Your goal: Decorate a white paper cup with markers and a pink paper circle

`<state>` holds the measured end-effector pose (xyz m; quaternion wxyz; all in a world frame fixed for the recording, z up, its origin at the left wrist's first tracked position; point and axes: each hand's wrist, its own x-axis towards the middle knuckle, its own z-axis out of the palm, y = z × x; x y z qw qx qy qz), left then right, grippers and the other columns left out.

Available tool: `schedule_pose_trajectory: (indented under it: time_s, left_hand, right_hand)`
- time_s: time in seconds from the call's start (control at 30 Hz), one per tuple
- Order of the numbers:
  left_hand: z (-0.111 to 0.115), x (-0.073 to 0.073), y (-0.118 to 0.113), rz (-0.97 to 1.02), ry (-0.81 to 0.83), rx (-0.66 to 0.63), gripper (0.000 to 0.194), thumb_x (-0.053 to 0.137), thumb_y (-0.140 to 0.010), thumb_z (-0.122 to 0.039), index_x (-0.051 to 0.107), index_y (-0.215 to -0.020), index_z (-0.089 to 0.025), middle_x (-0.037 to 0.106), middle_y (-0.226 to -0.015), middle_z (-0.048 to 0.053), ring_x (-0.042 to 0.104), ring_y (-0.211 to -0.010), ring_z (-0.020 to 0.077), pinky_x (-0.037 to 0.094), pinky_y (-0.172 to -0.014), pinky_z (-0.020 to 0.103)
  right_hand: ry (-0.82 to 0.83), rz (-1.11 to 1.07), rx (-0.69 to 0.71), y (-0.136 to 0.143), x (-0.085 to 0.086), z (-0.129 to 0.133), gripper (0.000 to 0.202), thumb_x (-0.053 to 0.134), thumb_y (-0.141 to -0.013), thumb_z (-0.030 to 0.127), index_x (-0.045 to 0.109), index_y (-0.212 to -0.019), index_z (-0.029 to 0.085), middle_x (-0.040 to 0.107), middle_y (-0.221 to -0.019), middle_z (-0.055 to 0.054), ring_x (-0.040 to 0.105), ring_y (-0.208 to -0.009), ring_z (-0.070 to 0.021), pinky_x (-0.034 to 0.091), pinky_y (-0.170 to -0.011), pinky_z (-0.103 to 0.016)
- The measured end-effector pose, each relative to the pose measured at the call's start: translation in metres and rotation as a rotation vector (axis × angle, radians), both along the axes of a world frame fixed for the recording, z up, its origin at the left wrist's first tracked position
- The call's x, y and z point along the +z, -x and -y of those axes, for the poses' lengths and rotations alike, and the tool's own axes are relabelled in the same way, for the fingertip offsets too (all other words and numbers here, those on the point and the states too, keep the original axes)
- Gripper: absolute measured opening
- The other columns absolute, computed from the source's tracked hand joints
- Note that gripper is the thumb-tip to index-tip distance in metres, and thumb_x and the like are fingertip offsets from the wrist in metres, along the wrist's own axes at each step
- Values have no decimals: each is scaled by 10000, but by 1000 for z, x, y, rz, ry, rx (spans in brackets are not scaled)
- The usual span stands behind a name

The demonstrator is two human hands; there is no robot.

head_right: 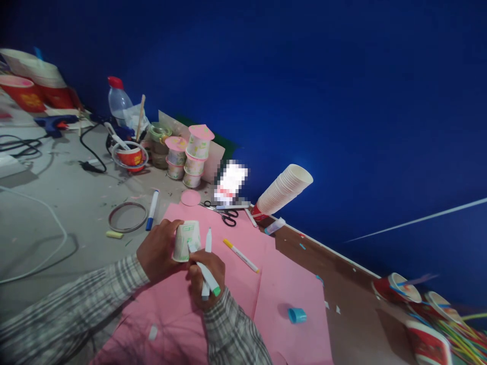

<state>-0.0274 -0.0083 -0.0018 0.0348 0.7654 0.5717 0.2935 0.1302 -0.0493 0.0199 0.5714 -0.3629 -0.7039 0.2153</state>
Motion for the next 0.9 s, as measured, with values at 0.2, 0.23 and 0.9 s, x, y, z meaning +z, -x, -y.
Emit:
schedule_pose_trajectory:
  time_s: [0.2,0.23,0.9]
  left_hand:
    - [1,0,-1,-2,-32,5,747,652,-481,-546,408,-1091,-190,538,-815,22,513,-719,244,442,-623,383]
    - [1,0,-1,0,-37,2,745,651,-484,-541,406,-1094,-189,541,-817,24,514,-718,244,441,-620,382]
    - [1,-2,0,16,-32,-4,743,665,-476,-534,404,-1091,-209,541,-823,10,507,-730,236,421,-622,366]
  right_hand:
    - [-18,10,-23,0,-1,0,241,436,-885,350,632,-897,210,610,-513,22,605,-479,-180,515,-505,-302]
    - [-18,12,-30,1,-1,0,244,436,-885,353,634,-891,211,613,-515,20,610,-486,-182,519,-512,-306]
    - [-12,0,-22,-2,-5,0,256,434,-886,363,633,-881,200,610,-534,16,610,-502,-182,518,-511,-307]
